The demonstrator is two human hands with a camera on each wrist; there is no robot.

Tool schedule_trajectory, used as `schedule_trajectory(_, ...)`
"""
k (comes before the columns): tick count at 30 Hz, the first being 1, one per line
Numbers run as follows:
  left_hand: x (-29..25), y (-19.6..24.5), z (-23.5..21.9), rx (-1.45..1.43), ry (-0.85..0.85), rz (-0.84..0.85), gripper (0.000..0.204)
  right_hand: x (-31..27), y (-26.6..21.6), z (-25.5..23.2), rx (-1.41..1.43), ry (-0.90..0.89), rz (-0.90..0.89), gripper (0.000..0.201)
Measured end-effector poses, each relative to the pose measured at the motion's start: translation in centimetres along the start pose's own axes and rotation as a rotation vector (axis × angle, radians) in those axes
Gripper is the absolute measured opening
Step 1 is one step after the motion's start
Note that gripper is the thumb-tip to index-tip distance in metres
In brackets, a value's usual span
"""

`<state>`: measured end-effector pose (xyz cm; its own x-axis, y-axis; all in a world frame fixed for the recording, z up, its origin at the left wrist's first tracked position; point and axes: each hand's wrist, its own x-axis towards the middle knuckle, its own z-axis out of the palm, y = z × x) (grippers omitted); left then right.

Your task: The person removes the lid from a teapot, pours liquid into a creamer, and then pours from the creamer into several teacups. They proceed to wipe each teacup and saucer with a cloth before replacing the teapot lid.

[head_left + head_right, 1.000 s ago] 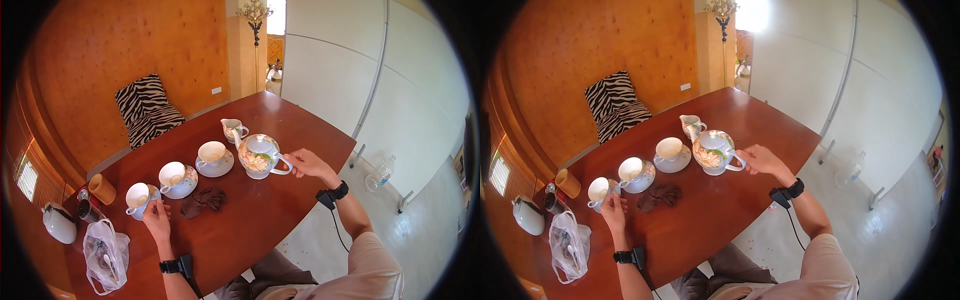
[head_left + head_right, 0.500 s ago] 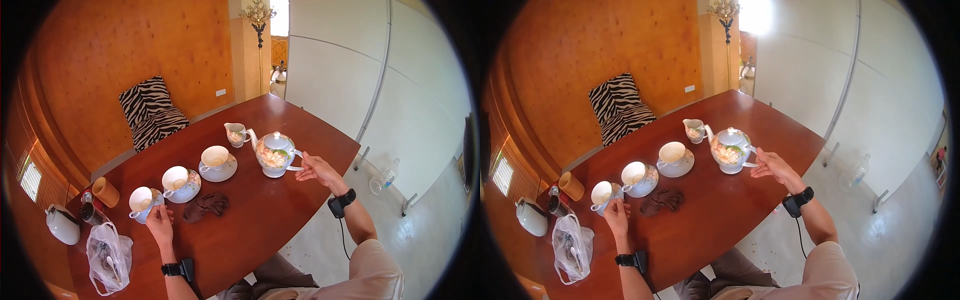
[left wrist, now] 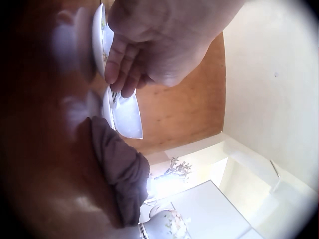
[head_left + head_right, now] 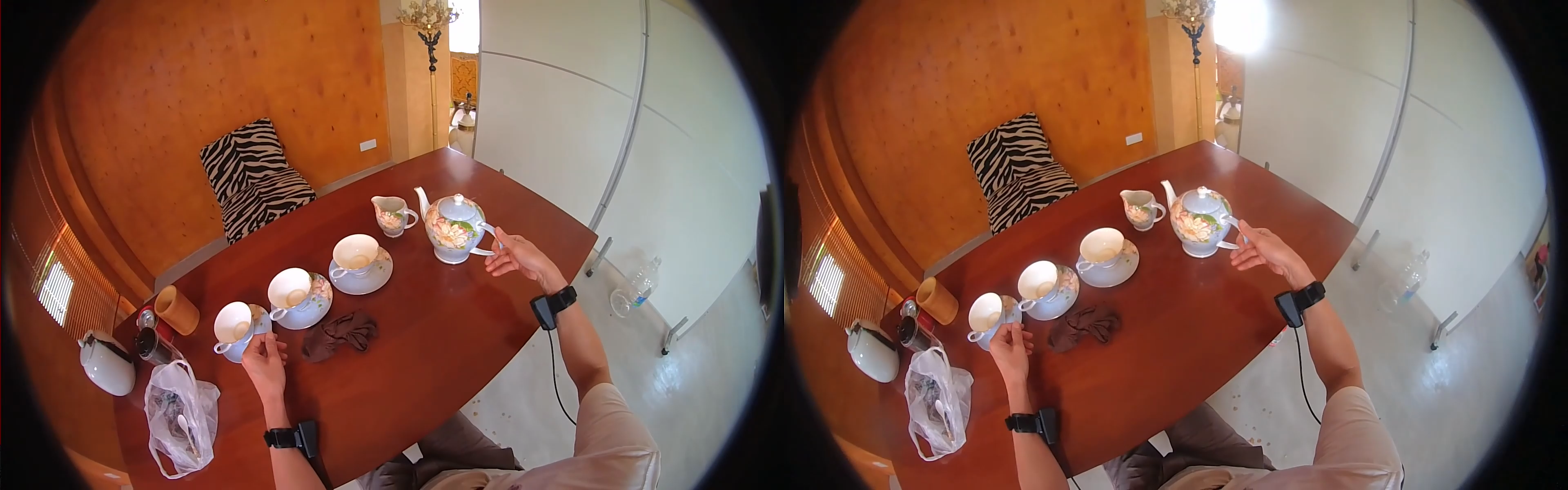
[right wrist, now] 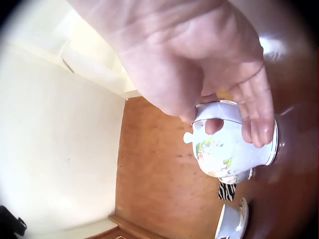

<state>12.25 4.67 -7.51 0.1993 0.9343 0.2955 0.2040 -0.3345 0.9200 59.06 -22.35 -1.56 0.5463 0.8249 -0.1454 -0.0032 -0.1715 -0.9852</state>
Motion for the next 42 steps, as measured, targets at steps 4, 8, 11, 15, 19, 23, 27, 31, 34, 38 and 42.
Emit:
schedule_trajectory(4, -0.1, 0.4, 0.0, -0.008, 0.004, -0.006, 0.024, -2.1, -0.6, 0.9, -0.239, 0.2, -0.076, 0.056)
schedule_trajectory(8, -0.2, 0.6, 0.0, -0.018, 0.003, 0.01, 0.024, -5.3, -0.9, 4.0, -0.369, 0.506, -0.408, 0.033)
schedule_trajectory(11, -0.3, 0.6, 0.2, -0.012, -0.012, -0.006, 0.024, -7.3, -1.3, 7.3, -0.545, 0.334, -0.546, 0.023)
schedule_trajectory(15, -0.1, 0.2, 0.2, 0.011, -0.026, 0.015, 0.025, -7.8, -2.2, 14.3, -0.493, 0.05, -0.641, 0.018)
schedule_trajectory(19, -0.2, 0.3, 0.0, 0.014, 0.0, 0.041, 0.025, -5.5, -3.4, 20.0, -0.47, -0.025, -0.822, 0.024)
schedule_trajectory(23, -0.2, 0.4, -0.4, 0.039, 0.0, 0.042, 0.025, -2.8, -4.1, 22.6, -0.441, -0.004, -0.958, 0.033)
schedule_trajectory(27, -0.2, 0.3, -0.5, 0.069, 0.039, 0.024, 0.025, 0.7, -1.3, 22.8, -0.362, 0.127, -0.893, 0.039)
schedule_trajectory(31, -0.3, 1.1, -0.6, 0.094, 0.063, 0.0, 0.026, 1.9, -0.3, 21.3, -0.355, 0.085, -0.804, 0.041)
schedule_trajectory(34, -0.4, 1.7, -0.6, 0.132, 0.077, -0.01, 0.027, 1.5, -0.4, 21.7, -0.297, 0.071, -0.743, 0.041)
schedule_trajectory(38, -0.4, 2.2, -0.8, 0.131, 0.084, -0.003, 0.025, 1.1, 0.1, 22.7, -0.261, 0.005, -0.738, 0.04)
schedule_trajectory(42, -0.2, 1.4, -0.9, 0.146, 0.08, -0.005, 0.025, 0.9, 0.5, 23.2, -0.313, -0.043, -0.715, 0.04)
